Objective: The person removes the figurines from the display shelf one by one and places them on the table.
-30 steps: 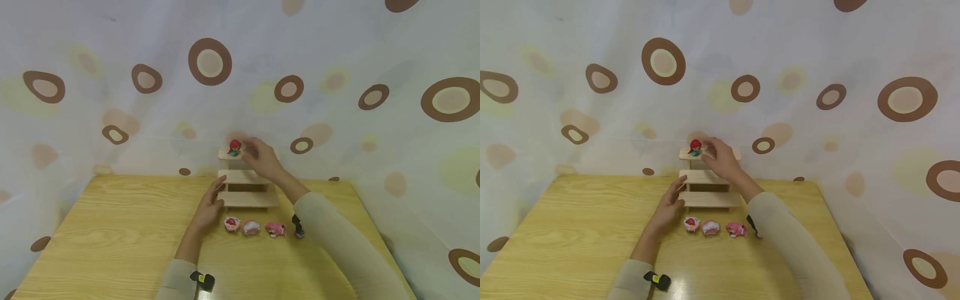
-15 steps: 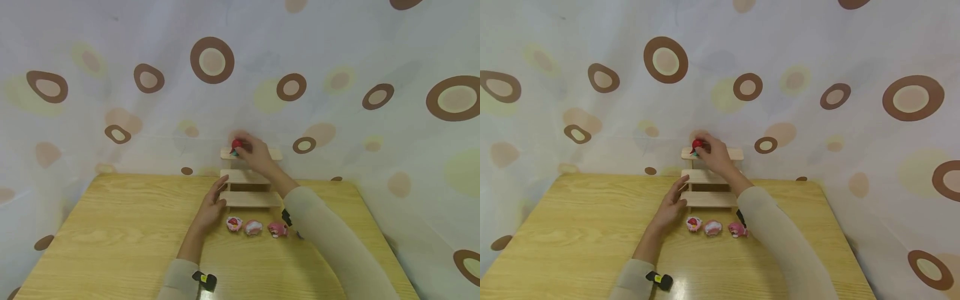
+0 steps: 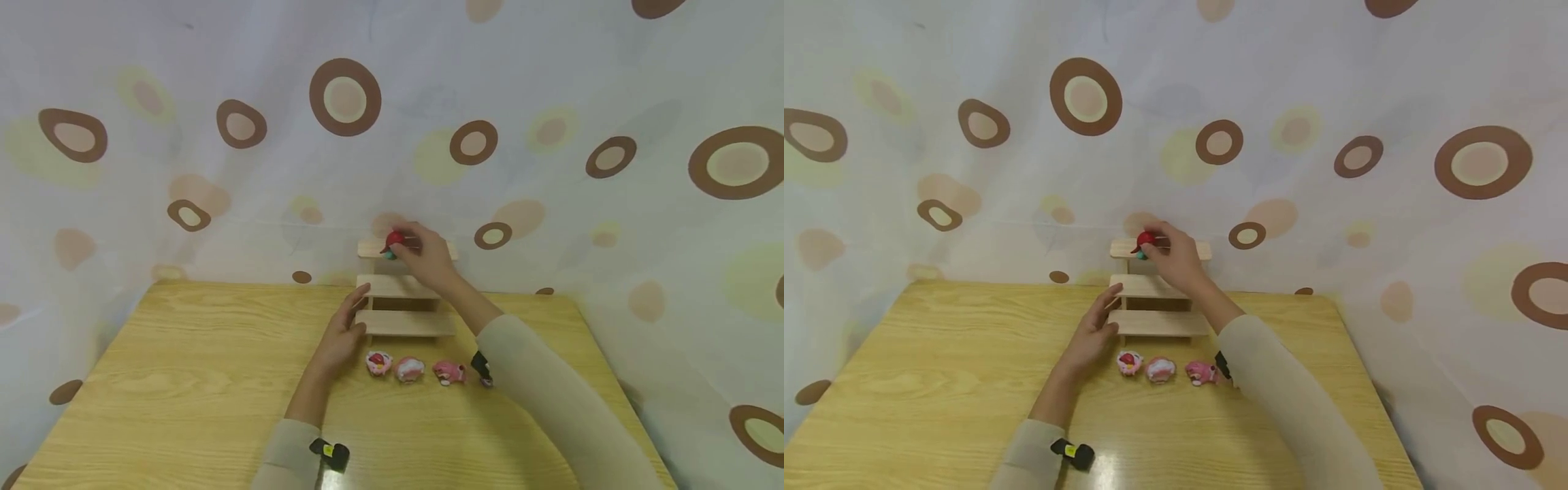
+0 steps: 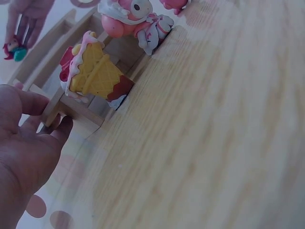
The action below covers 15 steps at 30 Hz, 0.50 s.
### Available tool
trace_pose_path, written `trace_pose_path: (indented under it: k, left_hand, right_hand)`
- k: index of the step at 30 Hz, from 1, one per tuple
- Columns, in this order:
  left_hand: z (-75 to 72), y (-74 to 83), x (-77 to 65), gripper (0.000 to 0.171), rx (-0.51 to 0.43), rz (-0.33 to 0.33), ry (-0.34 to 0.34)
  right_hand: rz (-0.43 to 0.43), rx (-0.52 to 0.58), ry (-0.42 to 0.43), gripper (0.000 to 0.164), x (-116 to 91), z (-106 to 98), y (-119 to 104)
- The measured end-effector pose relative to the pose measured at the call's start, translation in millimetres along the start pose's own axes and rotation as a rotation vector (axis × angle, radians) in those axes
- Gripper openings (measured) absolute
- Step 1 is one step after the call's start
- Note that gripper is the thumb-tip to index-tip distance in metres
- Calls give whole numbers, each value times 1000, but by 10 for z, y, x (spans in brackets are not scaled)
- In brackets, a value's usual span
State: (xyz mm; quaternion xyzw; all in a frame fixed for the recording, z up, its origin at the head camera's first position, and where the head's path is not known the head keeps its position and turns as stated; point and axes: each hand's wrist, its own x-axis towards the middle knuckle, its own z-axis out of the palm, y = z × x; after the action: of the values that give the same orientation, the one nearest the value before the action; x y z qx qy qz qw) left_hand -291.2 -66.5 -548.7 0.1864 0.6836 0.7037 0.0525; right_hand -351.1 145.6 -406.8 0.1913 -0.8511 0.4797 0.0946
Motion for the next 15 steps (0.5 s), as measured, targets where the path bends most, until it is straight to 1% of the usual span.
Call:
trace_pose_path:
  k: [3, 10, 15]
  left_hand:
    - [1, 9, 2, 81, 0, -10, 0]
    - [13, 11, 14, 81, -1, 0, 2]
    - [26, 20, 10, 81, -8, -2, 7]
  right_hand:
    - [-2, 19, 3, 41, -82, -63, 19]
    - [-89, -21, 34, 39, -305, -229, 119]
    - [-104, 27, 30, 39, -501, -324, 196]
